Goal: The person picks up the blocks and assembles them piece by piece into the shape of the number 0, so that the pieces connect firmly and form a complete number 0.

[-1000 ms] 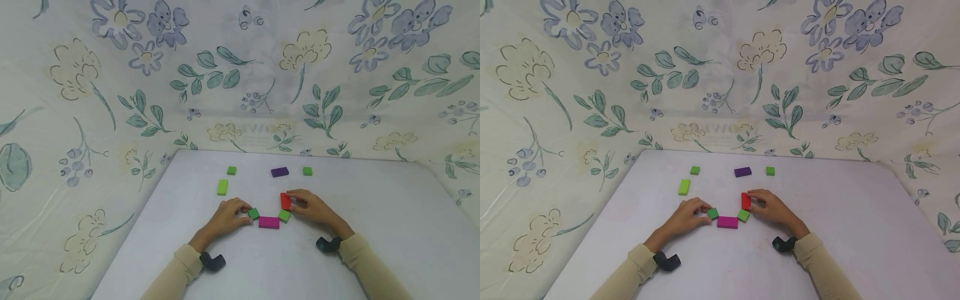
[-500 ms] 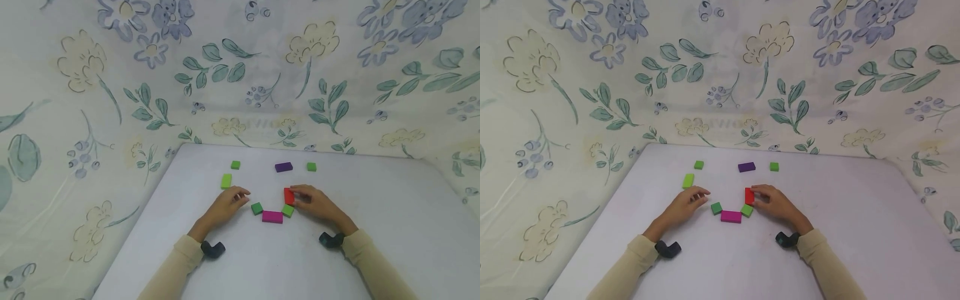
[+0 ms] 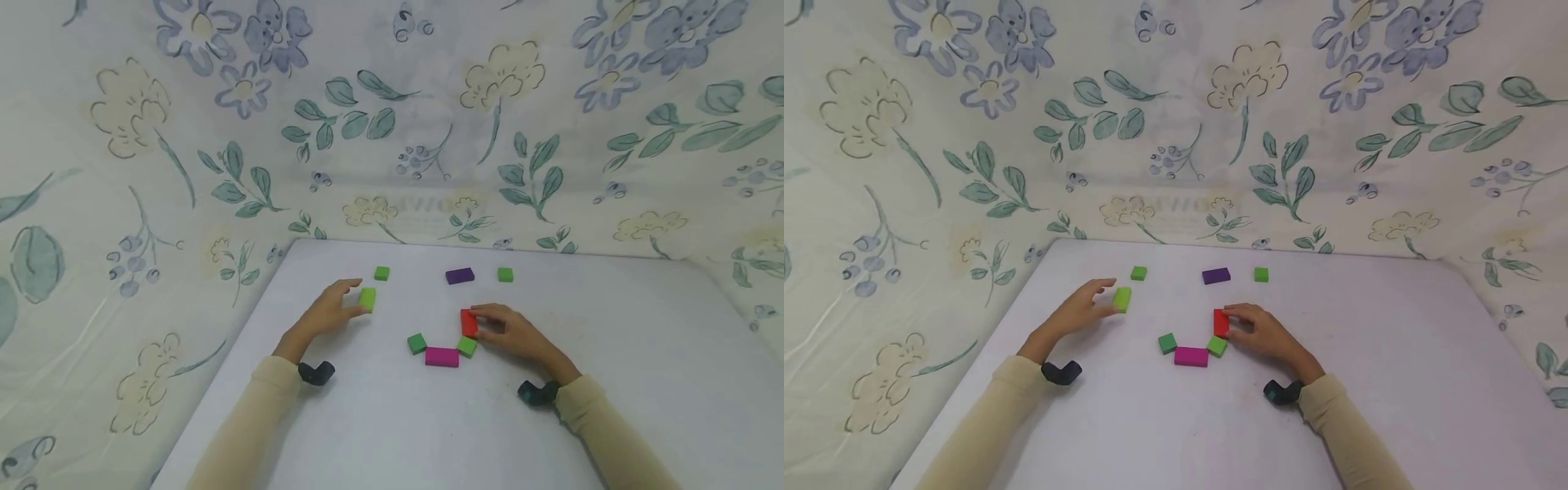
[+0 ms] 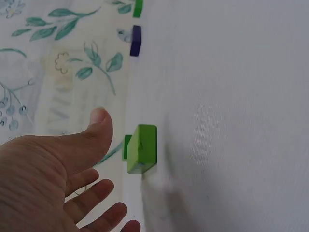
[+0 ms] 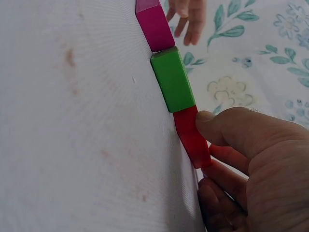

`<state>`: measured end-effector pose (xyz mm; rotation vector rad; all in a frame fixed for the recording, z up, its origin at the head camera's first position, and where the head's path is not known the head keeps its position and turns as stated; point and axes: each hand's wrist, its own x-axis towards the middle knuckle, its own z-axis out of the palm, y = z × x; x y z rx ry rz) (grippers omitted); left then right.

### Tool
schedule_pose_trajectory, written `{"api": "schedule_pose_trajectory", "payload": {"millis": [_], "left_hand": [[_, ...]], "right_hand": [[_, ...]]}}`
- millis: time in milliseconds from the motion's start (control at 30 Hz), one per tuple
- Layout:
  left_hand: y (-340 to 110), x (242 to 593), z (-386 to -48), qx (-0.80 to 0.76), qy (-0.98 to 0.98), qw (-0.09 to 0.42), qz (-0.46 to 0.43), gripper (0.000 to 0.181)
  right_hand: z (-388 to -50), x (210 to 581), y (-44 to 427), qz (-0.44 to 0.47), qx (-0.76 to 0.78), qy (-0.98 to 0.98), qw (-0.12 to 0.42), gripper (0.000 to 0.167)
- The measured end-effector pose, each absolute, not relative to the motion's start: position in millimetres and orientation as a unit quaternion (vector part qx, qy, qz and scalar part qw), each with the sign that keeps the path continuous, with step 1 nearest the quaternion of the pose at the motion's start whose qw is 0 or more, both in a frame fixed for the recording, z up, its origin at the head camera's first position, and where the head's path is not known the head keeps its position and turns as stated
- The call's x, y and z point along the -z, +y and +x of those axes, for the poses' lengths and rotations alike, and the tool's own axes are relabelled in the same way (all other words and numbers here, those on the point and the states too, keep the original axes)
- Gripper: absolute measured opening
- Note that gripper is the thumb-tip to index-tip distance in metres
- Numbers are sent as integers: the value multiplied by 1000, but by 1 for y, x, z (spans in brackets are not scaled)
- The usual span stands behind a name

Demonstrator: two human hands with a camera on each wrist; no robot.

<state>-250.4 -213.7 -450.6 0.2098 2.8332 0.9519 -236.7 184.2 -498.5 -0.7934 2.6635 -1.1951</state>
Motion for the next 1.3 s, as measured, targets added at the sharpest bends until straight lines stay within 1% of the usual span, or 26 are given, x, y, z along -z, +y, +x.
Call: {"api": "schedule_pose_trajectory", "payload": {"millis": [100,200,333,500,700,1033,1300], "left_hand": [[-220,452,-257,-296,947,105,65,79],[-225,455,-265,-284,948,118,76,84],[-229,459,-271,-282,948,124,82,85],[-232,469,-274,-279,948,135,73,83],[-233,477,-276,-269,951,125,87,78],[-234,475,-278,-257,956,109,96,68],[-231,471,-279,-271,953,107,86,71]], "right_hand": [[-237,499,183,-258,395,879,62,51],[-236,499,182,-263,389,881,57,51],[-236,499,180,-268,395,877,53,50],[-232,501,180,-262,395,879,59,50],[-229,500,182,-253,391,882,66,51],[-233,498,180,-246,391,884,68,53],[-235,497,180,-230,403,882,75,52]]}}
